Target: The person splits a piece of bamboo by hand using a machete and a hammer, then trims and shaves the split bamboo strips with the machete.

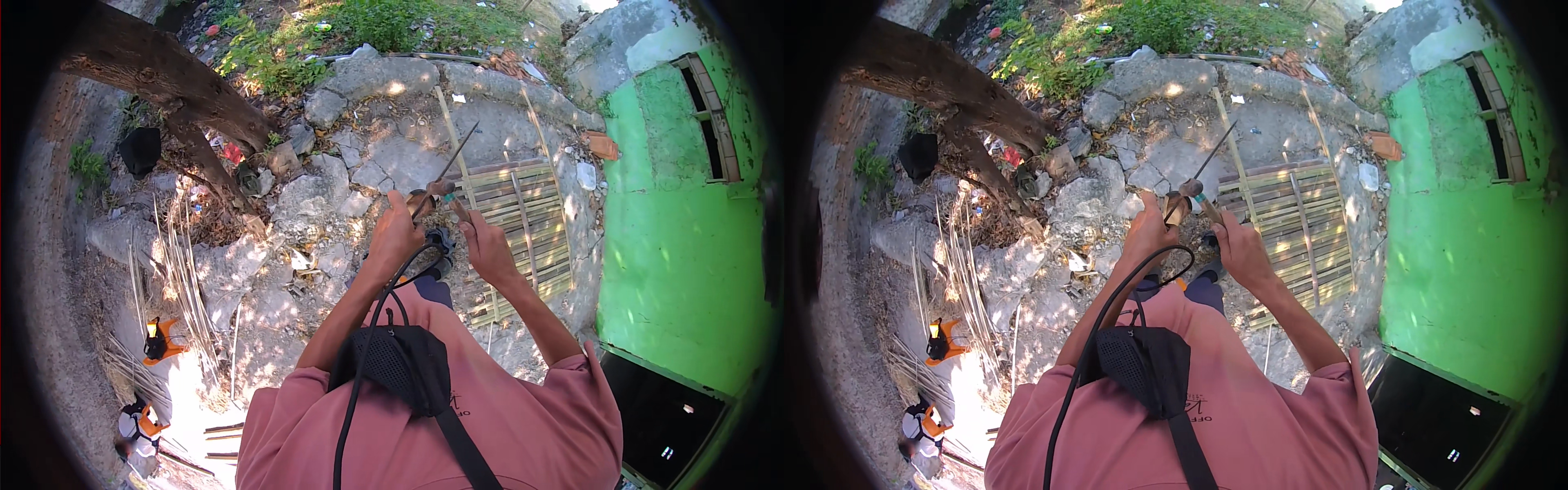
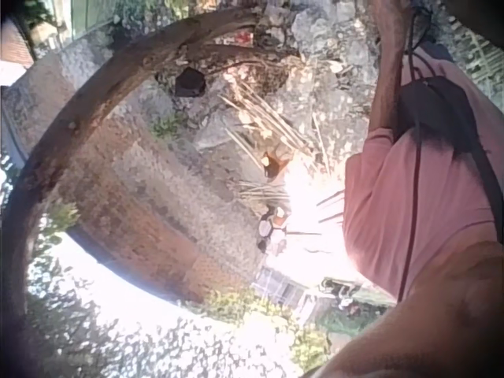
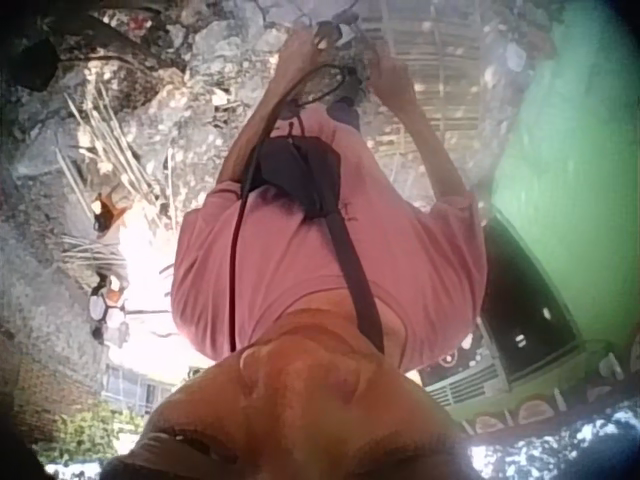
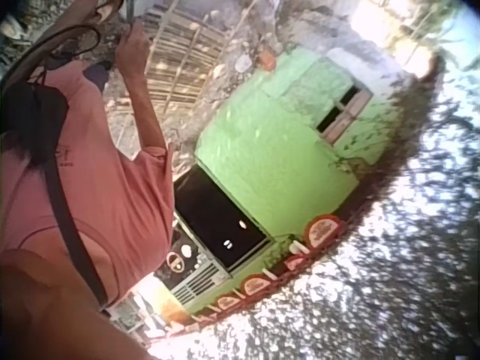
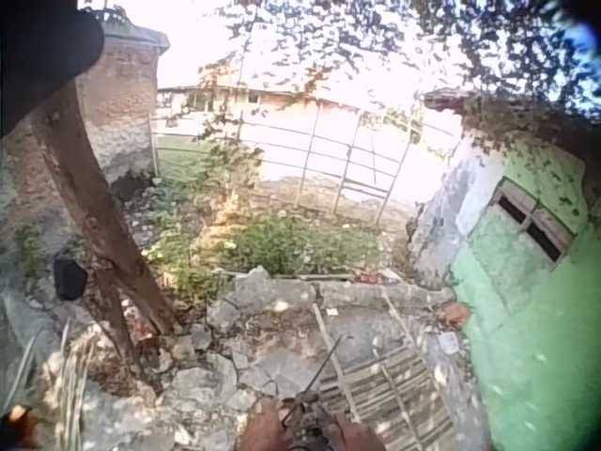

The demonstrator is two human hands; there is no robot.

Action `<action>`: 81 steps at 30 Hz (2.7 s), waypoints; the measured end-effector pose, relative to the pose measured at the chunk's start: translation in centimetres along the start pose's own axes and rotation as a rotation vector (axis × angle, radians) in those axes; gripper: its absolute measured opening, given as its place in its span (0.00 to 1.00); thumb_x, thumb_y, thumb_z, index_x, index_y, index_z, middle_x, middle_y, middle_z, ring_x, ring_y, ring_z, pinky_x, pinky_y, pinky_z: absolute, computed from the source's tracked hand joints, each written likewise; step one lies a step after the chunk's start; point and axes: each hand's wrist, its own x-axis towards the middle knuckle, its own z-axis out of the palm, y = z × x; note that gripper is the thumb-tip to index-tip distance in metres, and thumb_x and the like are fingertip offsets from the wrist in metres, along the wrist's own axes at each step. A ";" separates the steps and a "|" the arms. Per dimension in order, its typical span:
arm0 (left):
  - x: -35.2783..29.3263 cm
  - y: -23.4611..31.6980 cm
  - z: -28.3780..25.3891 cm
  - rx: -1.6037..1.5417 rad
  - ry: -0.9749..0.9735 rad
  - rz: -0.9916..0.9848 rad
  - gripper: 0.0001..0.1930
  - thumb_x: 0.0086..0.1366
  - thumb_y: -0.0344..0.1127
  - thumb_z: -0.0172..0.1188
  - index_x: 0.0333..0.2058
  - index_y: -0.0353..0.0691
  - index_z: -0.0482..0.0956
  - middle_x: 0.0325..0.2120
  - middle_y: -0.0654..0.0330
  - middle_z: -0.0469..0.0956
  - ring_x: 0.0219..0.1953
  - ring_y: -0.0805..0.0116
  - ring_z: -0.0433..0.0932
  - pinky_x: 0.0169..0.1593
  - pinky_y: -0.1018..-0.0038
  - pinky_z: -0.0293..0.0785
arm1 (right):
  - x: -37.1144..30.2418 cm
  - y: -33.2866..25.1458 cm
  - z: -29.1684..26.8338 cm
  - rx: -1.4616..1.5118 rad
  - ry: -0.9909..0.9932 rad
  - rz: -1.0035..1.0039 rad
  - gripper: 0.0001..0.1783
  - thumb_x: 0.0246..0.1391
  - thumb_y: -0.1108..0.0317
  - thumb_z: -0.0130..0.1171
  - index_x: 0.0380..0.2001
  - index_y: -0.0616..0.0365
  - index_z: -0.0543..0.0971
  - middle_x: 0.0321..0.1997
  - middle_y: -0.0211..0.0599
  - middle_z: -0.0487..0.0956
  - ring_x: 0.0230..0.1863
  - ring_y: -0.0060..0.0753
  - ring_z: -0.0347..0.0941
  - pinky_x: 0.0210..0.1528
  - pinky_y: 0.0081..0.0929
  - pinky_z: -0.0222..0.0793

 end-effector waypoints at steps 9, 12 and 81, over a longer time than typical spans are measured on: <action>1.0 -0.5 0.6 0.049 0.045 0.054 0.24 0.56 0.29 0.62 0.44 0.27 0.58 0.26 0.31 0.78 0.33 0.31 0.80 0.38 0.46 0.76 | 0.7 -0.6 -0.1 -0.058 -0.021 0.063 0.11 0.71 0.63 0.47 0.42 0.62 0.71 0.20 0.58 0.72 0.25 0.68 0.73 0.26 0.54 0.62; 1.5 -0.9 0.7 0.046 0.038 0.055 0.25 0.55 0.29 0.63 0.46 0.26 0.58 0.27 0.30 0.78 0.33 0.30 0.80 0.39 0.46 0.76 | 1.2 0.1 -0.4 0.035 0.023 0.024 0.11 0.72 0.64 0.46 0.43 0.62 0.70 0.17 0.56 0.70 0.23 0.67 0.73 0.25 0.52 0.62; 3.1 -2.8 -0.8 0.065 -0.032 0.142 0.33 0.53 0.35 0.64 0.51 0.23 0.57 0.29 0.29 0.79 0.35 0.31 0.81 0.41 0.48 0.77 | 0.9 -1.4 2.0 0.217 0.050 0.163 0.17 0.72 0.58 0.46 0.42 0.63 0.72 0.21 0.53 0.75 0.26 0.62 0.75 0.28 0.49 0.64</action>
